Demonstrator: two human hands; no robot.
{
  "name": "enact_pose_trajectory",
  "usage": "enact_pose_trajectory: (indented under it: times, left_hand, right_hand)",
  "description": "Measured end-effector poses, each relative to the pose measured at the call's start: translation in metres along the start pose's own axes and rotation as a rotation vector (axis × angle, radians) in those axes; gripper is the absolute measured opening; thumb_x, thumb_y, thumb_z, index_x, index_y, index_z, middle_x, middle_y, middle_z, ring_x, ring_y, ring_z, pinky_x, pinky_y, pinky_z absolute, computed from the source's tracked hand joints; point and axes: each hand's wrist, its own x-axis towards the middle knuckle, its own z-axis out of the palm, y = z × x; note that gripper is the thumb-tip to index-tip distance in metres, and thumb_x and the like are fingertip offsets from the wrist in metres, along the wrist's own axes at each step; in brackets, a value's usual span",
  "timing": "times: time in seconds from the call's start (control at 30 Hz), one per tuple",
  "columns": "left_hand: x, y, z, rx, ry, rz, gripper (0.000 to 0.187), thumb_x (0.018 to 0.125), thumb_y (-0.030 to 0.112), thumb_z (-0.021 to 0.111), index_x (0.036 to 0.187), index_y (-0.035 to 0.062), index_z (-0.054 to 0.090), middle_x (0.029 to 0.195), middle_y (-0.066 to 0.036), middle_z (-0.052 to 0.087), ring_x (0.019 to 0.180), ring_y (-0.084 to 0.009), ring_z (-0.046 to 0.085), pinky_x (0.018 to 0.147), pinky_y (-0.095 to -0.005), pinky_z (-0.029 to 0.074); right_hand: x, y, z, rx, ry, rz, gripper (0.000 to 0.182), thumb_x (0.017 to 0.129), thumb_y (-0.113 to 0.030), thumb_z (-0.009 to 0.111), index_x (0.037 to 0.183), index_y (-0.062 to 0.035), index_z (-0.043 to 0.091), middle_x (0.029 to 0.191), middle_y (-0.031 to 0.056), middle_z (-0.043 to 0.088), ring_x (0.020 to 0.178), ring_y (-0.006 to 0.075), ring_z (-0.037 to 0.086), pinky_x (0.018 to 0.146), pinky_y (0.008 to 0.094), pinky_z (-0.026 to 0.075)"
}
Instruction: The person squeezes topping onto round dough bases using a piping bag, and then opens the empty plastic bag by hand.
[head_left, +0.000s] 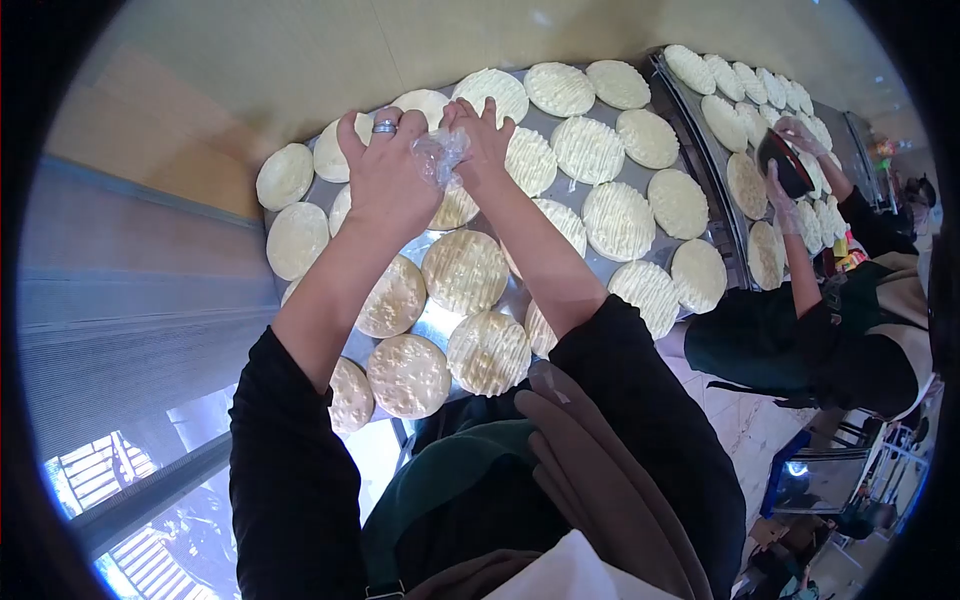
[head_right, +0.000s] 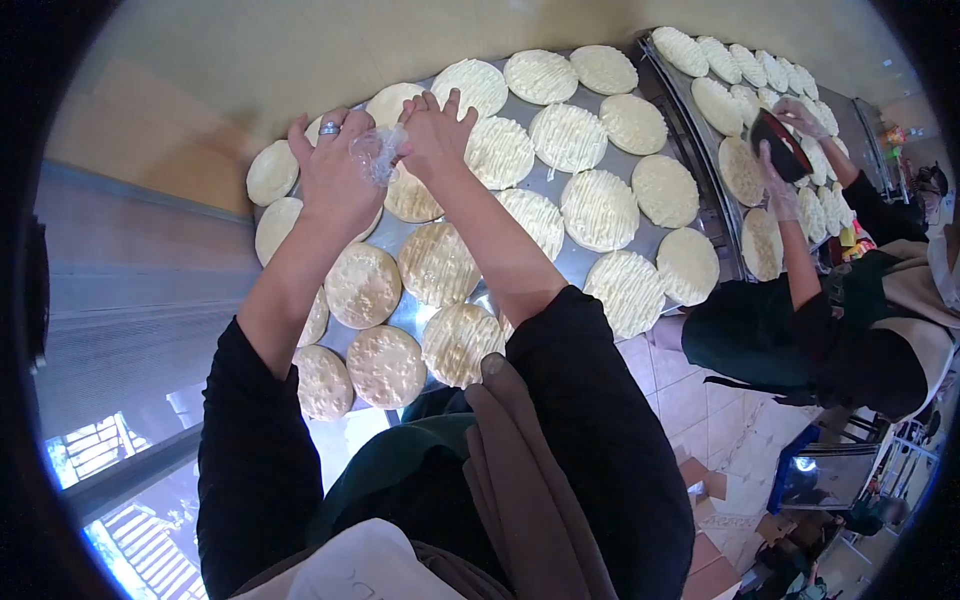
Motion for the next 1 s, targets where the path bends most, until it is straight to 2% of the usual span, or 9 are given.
enact_pose_trajectory:
  times: [0.2, 0.23, 0.37, 0.43, 0.57, 0.67, 0.77, 0.87, 1.0]
  left_hand:
    - [0.043, -0.016, 0.022, -0.018, 0.018, -0.056, 0.027, 0.084, 0.031, 0.046, 0.081, 0.0092, 0.060, 0.085, -0.007, 0.052, 0.092, -0.0258, 0.048, 0.086, -0.0513, 0.025]
    - [0.052, -0.022, 0.023, -0.027, 0.067, 0.020, 0.030, 0.085, 0.034, 0.045, 0.080, 0.0083, 0.060, 0.084, -0.008, 0.053, 0.089, -0.0277, 0.050, 0.085, -0.0503, 0.027]
    - [0.101, -0.037, 0.025, -0.172, -0.101, -0.099, 0.034, 0.087, 0.038, 0.041, 0.086, 0.0078, 0.057, 0.085, -0.010, 0.055, 0.086, -0.0283, 0.051, 0.083, -0.0461, 0.031]
    - [0.119, -0.048, 0.032, -0.277, -0.051, -0.125, 0.043, 0.089, 0.042, 0.033, 0.088, 0.0050, 0.056, 0.086, -0.018, 0.057, 0.083, -0.0372, 0.052, 0.079, -0.0493, 0.032]
    - [0.141, -0.076, 0.067, -0.420, -0.140, -0.344, 0.045, 0.089, 0.044, 0.029, 0.094, 0.0064, 0.054, 0.093, -0.017, 0.058, 0.091, -0.0363, 0.052, 0.082, -0.0492, 0.032]
    - [0.144, -0.090, 0.086, -0.523, -0.073, -0.417, 0.047, 0.089, 0.045, 0.028, 0.095, 0.0055, 0.053, 0.093, -0.017, 0.058, 0.094, -0.0354, 0.052, 0.083, -0.0489, 0.033]
    - [0.143, -0.099, 0.100, -0.530, -0.022, -0.407, 0.046, 0.089, 0.045, 0.030, 0.095, 0.0048, 0.053, 0.091, -0.018, 0.058, 0.092, -0.0351, 0.053, 0.081, -0.0457, 0.036]
    - [0.142, -0.105, 0.109, -0.625, 0.030, -0.376, 0.046, 0.089, 0.045, 0.032, 0.094, 0.0041, 0.052, 0.089, -0.019, 0.058, 0.089, -0.0351, 0.054, 0.079, -0.0413, 0.039]
    - [0.147, -0.109, 0.118, -0.620, 0.076, -0.418, 0.046, 0.089, 0.045, 0.033, 0.094, 0.0034, 0.052, 0.088, -0.019, 0.057, 0.088, -0.0354, 0.055, 0.076, -0.0392, 0.041]
  right_hand:
    - [0.031, 0.017, 0.011, 0.414, -0.351, 0.062, 0.030, 0.070, -0.022, 0.058, 0.097, -0.0090, 0.058, 0.108, 0.0045, 0.055, 0.110, 0.0313, 0.044, 0.082, 0.0533, 0.034]
    - [0.040, 0.016, 0.023, 0.442, -0.203, 0.038, 0.021, 0.071, -0.017, 0.056, 0.091, -0.0083, 0.060, 0.095, 0.0083, 0.060, 0.099, 0.0286, 0.052, 0.080, 0.0464, 0.039]
    - [0.104, 0.032, 0.099, 1.199, -0.220, 0.037, 0.016, 0.076, -0.011, 0.053, 0.090, -0.0042, 0.059, 0.087, 0.0123, 0.061, 0.087, 0.0234, 0.056, 0.076, 0.0349, 0.041]
    - [0.120, 0.020, 0.069, 1.229, -0.406, 0.191, 0.016, 0.080, -0.008, 0.049, 0.092, -0.0015, 0.057, 0.087, 0.0136, 0.062, 0.084, 0.0191, 0.055, 0.073, 0.0301, 0.042]
    - [0.142, 0.005, 0.071, 1.370, -0.439, 0.426, 0.016, 0.084, -0.006, 0.045, 0.095, 0.0005, 0.056, 0.075, 0.0084, 0.061, 0.072, 0.0139, 0.053, 0.068, 0.0271, 0.041]
    - [0.153, 0.001, 0.092, 1.474, -0.360, 0.278, 0.024, 0.082, -0.012, 0.054, 0.100, 0.0028, 0.053, 0.085, 0.0125, 0.059, 0.070, 0.0145, 0.057, 0.058, 0.0294, 0.045]
    - [0.161, -0.003, 0.089, 1.482, -0.533, 0.287, 0.037, 0.080, -0.014, 0.058, 0.112, -0.0004, 0.046, 0.103, 0.0095, 0.054, 0.095, 0.0156, 0.051, 0.080, 0.0272, 0.042]
    - [0.167, -0.021, 0.129, 1.697, -0.316, 0.304, 0.029, 0.083, -0.016, 0.055, 0.106, 0.0014, 0.051, 0.096, 0.0092, 0.057, 0.090, 0.0147, 0.053, 0.074, 0.0268, 0.043]
    - [0.168, -0.019, 0.151, 1.764, -0.419, -0.045, 0.027, 0.080, -0.015, 0.059, 0.100, 0.0017, 0.054, 0.092, 0.0060, 0.058, 0.081, 0.0117, 0.054, 0.067, 0.0250, 0.044]
